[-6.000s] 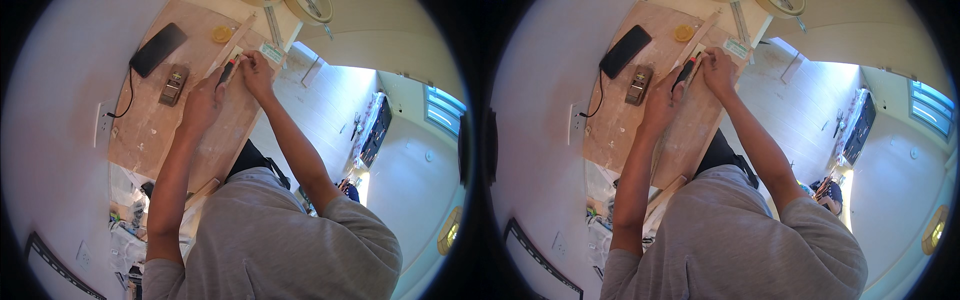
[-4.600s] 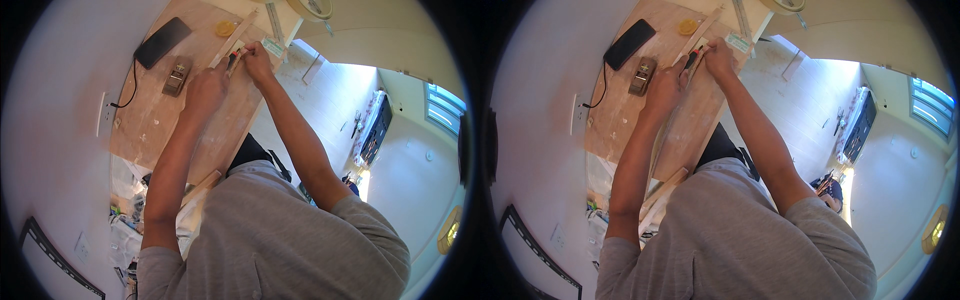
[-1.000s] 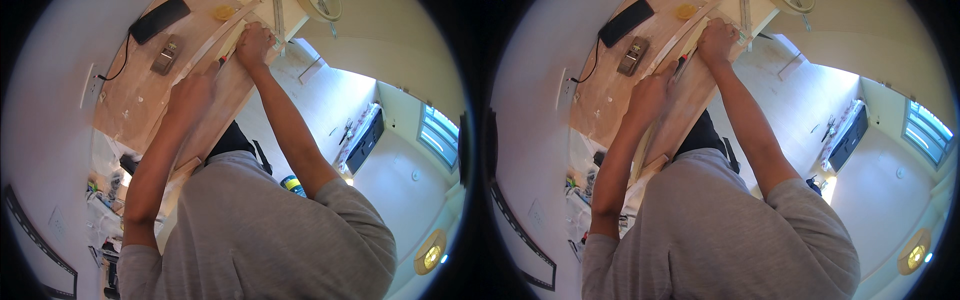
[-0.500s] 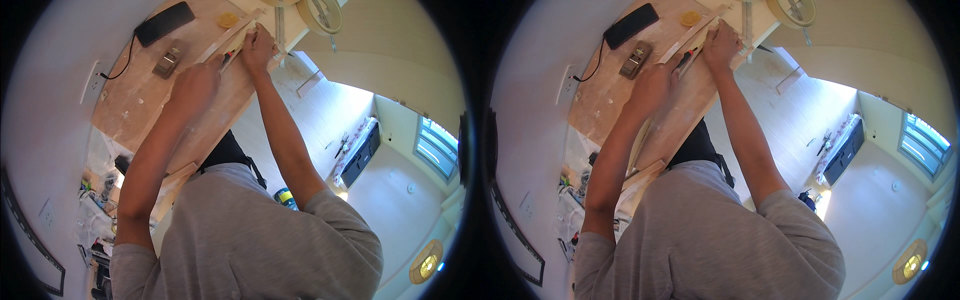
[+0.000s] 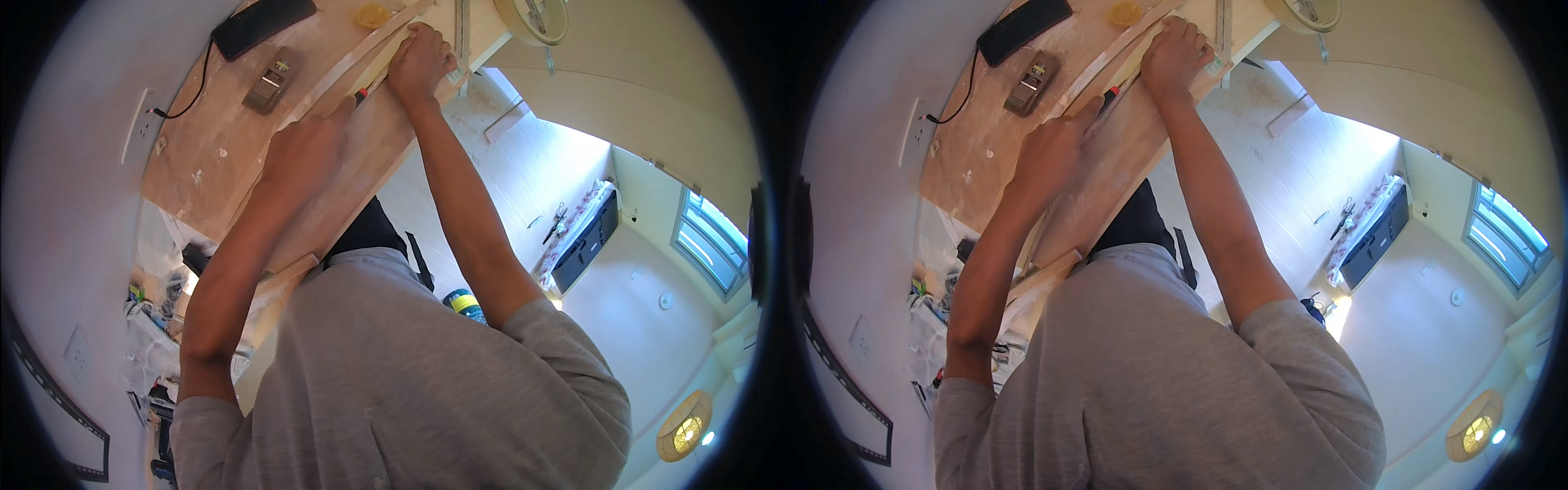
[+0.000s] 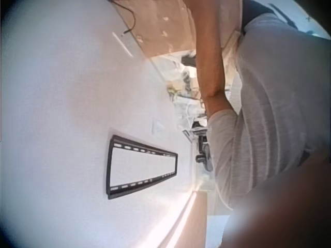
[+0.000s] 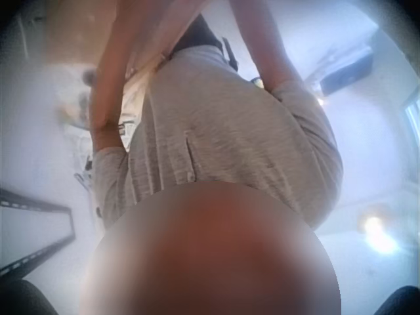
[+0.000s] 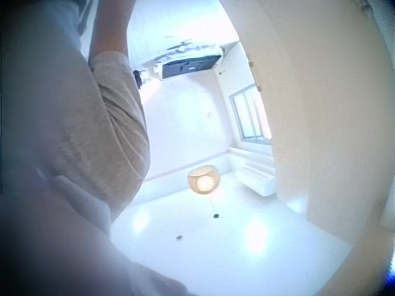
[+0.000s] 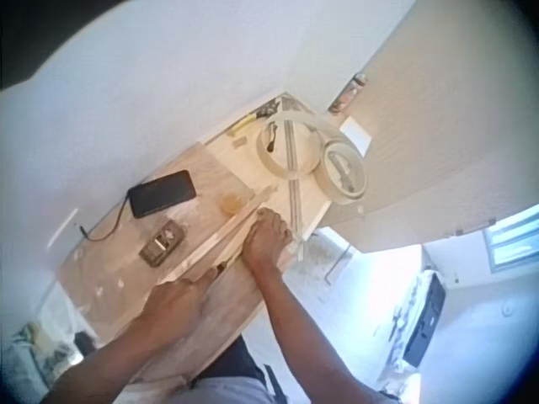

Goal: The person uses a utility knife to trim a thin wooden strip on a workbench, then smooths the strip with a hand plane. The person repeatedly trims and planes the same strip, removing shavings and refining its edges.

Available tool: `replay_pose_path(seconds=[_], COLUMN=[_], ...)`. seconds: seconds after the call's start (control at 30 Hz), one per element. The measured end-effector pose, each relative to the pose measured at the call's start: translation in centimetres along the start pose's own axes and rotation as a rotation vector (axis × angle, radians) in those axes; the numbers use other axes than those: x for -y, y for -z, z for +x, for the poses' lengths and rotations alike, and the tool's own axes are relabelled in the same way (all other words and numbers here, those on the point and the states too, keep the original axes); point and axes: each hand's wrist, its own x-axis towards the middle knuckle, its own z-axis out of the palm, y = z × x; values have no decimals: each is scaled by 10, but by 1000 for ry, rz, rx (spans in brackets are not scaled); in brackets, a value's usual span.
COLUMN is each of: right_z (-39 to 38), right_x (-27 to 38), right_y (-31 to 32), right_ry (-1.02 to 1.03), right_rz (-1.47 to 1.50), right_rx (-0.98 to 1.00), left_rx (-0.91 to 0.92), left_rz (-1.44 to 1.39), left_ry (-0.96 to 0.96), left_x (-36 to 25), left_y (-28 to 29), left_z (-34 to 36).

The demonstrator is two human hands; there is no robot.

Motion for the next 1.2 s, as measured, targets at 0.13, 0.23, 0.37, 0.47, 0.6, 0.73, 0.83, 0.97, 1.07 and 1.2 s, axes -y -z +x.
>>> replay_pose_path(seconds=[0.13, 0.23, 0.37, 0.47, 0.6, 0.73, 0.83, 0.97, 1.07, 1.2], right_z=[0, 2, -6, -28, -30, -28, -28, -27, -28, -30], right_x=[-1, 3, 15, 34, 36, 30, 29, 30, 29, 28], right_y=[-1, 2, 12, 11, 7, 0, -1, -1, -2, -4], right_ry=[-7, -5, -118, -50, -21, -5, -7, -28, -26, -31], right_rz=[-2, 18, 127, 84, 63, 18, 6, 11, -2, 2], right_rx=[1, 0, -31, -31, -11, 16, 39, 49, 56, 53], left_rx=[47, -16, -52, -145, -87, 10, -5, -5, 75, 37], left_rz=[38, 23, -45, -81, -70, -32, -8, 38, 44, 19], left_ry=[40, 14, 29, -23, -29, 17, 4, -4, 72, 67], left_x=[4, 8, 12, 13, 6, 4, 5, 7, 14, 20], left_y=[-1, -2, 1, 6, 6, 3, 1, -2, -3, -9], left_z=[-19, -25, -22, -17, -13, -13, -17, -25, -42, -59])
